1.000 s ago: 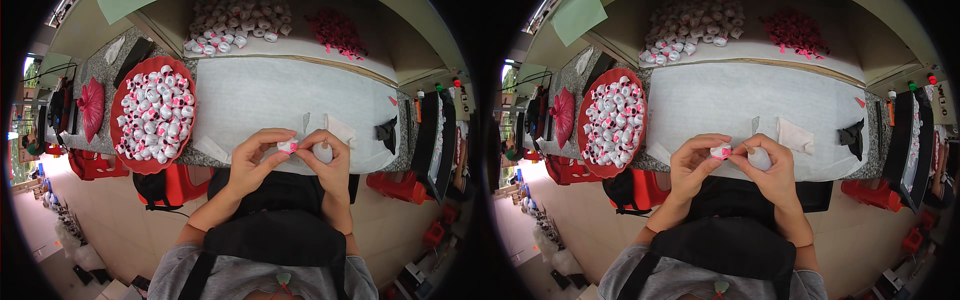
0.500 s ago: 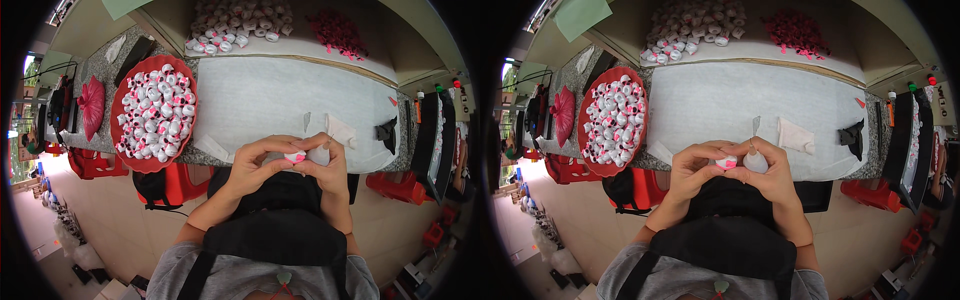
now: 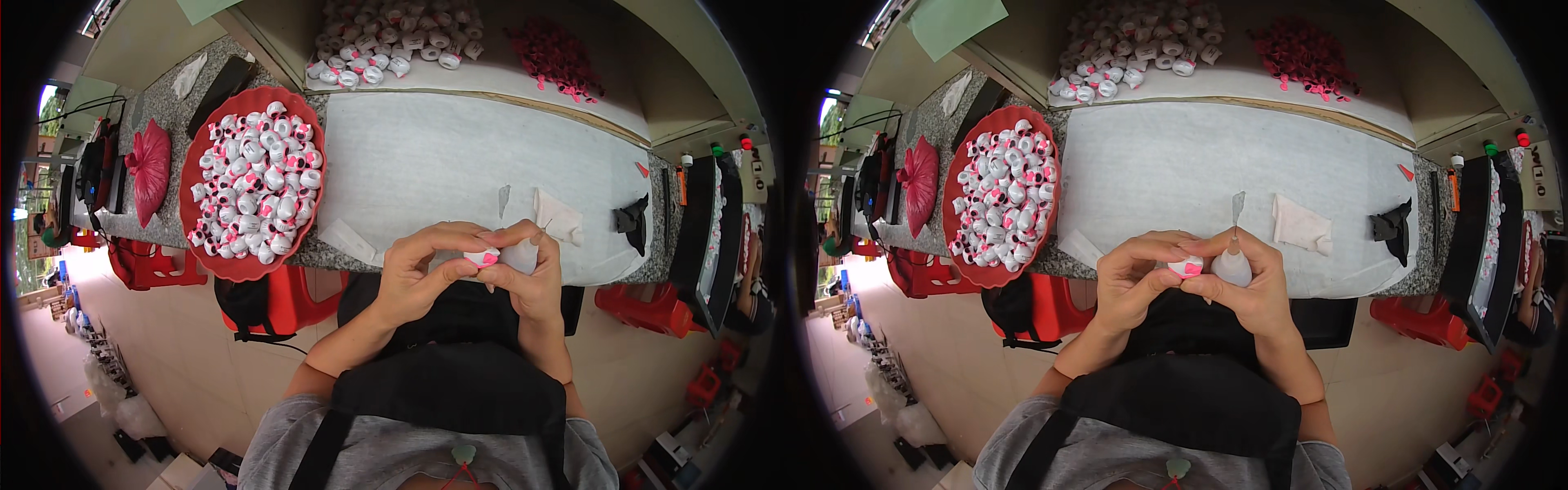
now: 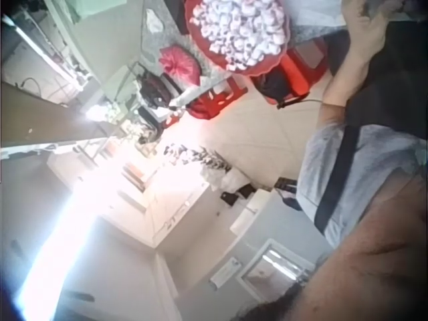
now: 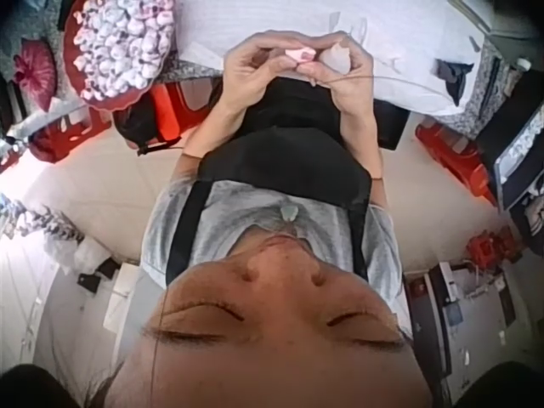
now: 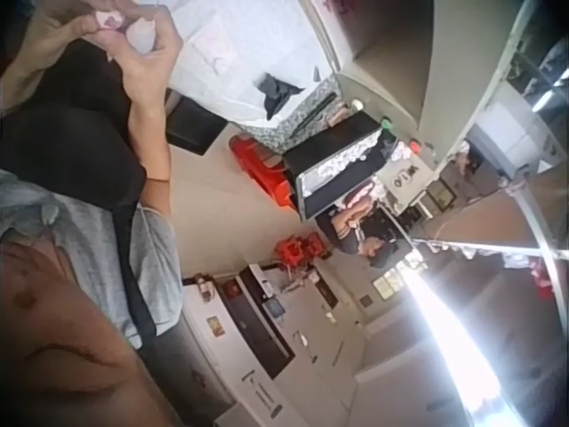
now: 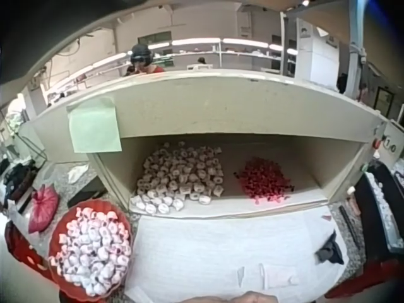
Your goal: Apply glue to white plastic toy heads and attach small red bow accessories.
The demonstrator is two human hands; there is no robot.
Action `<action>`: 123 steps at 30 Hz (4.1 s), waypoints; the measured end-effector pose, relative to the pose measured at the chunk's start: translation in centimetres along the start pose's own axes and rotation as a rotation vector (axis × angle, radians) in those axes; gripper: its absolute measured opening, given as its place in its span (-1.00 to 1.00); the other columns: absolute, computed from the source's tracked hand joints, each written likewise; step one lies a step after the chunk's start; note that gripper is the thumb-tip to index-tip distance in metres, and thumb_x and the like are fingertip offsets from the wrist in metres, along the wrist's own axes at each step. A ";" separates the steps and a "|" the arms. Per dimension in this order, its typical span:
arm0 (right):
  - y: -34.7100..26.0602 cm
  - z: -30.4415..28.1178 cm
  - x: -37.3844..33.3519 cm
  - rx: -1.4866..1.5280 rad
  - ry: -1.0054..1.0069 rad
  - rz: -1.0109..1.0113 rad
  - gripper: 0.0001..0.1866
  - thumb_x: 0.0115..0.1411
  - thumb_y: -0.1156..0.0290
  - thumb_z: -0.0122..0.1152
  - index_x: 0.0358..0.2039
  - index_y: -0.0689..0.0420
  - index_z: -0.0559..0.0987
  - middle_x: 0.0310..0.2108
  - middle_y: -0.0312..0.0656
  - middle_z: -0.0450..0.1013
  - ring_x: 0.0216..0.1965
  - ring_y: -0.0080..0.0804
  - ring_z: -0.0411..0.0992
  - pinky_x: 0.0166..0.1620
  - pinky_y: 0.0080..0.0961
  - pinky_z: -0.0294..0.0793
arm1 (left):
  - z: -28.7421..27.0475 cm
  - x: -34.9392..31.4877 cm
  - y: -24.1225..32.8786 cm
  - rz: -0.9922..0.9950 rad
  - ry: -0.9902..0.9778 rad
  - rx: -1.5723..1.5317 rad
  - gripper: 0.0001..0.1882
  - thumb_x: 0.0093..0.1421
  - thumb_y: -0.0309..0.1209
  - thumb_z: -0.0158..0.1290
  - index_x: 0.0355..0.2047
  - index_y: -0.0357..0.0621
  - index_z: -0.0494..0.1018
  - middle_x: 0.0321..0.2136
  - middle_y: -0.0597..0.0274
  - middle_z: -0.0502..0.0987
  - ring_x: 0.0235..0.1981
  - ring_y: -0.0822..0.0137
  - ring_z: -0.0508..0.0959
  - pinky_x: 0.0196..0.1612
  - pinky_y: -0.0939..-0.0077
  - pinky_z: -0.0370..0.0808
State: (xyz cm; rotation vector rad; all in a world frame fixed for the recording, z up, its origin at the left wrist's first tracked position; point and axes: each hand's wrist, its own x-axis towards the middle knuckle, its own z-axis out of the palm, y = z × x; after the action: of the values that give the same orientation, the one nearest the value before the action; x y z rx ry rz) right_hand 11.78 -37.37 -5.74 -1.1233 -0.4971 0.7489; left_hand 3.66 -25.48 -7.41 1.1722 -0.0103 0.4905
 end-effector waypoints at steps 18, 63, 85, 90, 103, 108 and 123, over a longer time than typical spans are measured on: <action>0.4 -0.1 -0.3 -0.039 0.036 -0.042 -0.77 -0.13 0.61 0.11 -0.38 0.28 0.41 -0.60 -0.28 0.35 -0.65 -0.72 0.24 -0.62 -0.81 0.17 | 0.6 -0.4 -0.1 -0.012 0.011 0.008 -0.75 -0.02 -0.64 -0.09 -0.27 -0.31 0.32 -0.26 0.09 0.37 -0.21 0.36 0.36 -0.13 0.54 0.27; -0.9 -2.9 -1.5 0.074 0.102 -0.108 -0.71 -0.08 0.46 -0.08 -0.32 0.19 0.13 -0.35 -0.03 0.17 -0.64 -0.46 0.25 -0.78 -0.69 0.24 | -2.8 20.9 -6.0 0.465 -0.009 1.830 -0.88 -0.24 -0.53 -0.05 -0.62 -0.13 0.46 -0.58 0.18 0.44 -0.44 0.22 0.42 -0.33 0.38 0.33; -1.6 -3.6 -2.2 0.045 0.155 -0.130 -0.61 -0.04 0.42 -0.16 -0.17 0.28 0.14 -0.26 -0.08 0.15 -0.40 -0.33 0.30 -0.53 -0.49 0.41 | -0.5 13.9 -0.4 -0.028 -0.032 0.527 -0.82 0.00 -0.53 -0.14 -0.34 -0.19 0.36 -0.27 0.14 0.36 -0.28 0.37 0.40 -0.25 0.53 0.35; -1.7 -3.4 -1.6 -0.125 0.219 -0.170 -0.50 -0.01 0.47 -0.17 -0.01 0.29 0.09 -0.24 -0.14 0.18 -0.32 -0.28 0.31 -0.49 -0.45 0.43 | -0.3 6.6 0.6 -0.482 0.024 -0.288 -0.78 0.02 -0.53 -0.12 -0.27 -0.22 0.34 -0.18 0.15 0.31 -0.29 0.41 0.39 -0.20 0.57 0.34; -3.2 -1.6 -1.4 0.169 0.486 -0.516 -0.66 -0.18 0.51 0.15 -0.35 0.13 0.27 -0.37 -0.20 0.18 -0.39 -0.57 0.20 -0.43 -0.71 0.28 | 0.6 1.9 -0.6 -0.394 0.125 -0.456 -0.66 0.00 -0.51 -0.06 -0.17 -0.25 0.24 -0.23 0.01 0.32 -0.38 0.36 0.45 -0.28 0.61 0.42; -2.8 -0.6 -1.5 -0.133 0.405 -0.647 -0.63 -0.13 0.28 0.16 -0.34 0.15 0.27 -0.44 -0.26 0.11 -0.51 -0.55 0.08 -0.41 -0.69 0.14 | -0.2 0.9 -1.1 -0.199 0.053 -0.294 -0.66 -0.02 -0.57 -0.06 -0.18 -0.28 0.24 -0.24 0.01 0.33 -0.35 0.30 0.44 -0.26 0.50 0.42; -2.0 0.4 -2.0 -0.599 0.283 -0.791 -0.56 -0.20 0.14 0.25 -0.44 0.11 0.28 -0.51 -0.27 0.18 -0.61 -0.57 0.20 -0.56 -0.66 0.28 | 0.7 0.9 -0.2 -0.097 0.118 -0.130 -0.63 -0.08 -0.68 -0.05 -0.20 -0.33 0.21 -0.24 0.00 0.32 -0.19 0.31 0.36 -0.15 0.41 0.36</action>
State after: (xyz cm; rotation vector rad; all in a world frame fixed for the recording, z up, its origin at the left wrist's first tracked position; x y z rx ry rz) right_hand 10.70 -39.09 -3.70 -1.4063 -0.8779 -0.2731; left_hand 4.74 -25.85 -7.11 1.0106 0.1148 0.4657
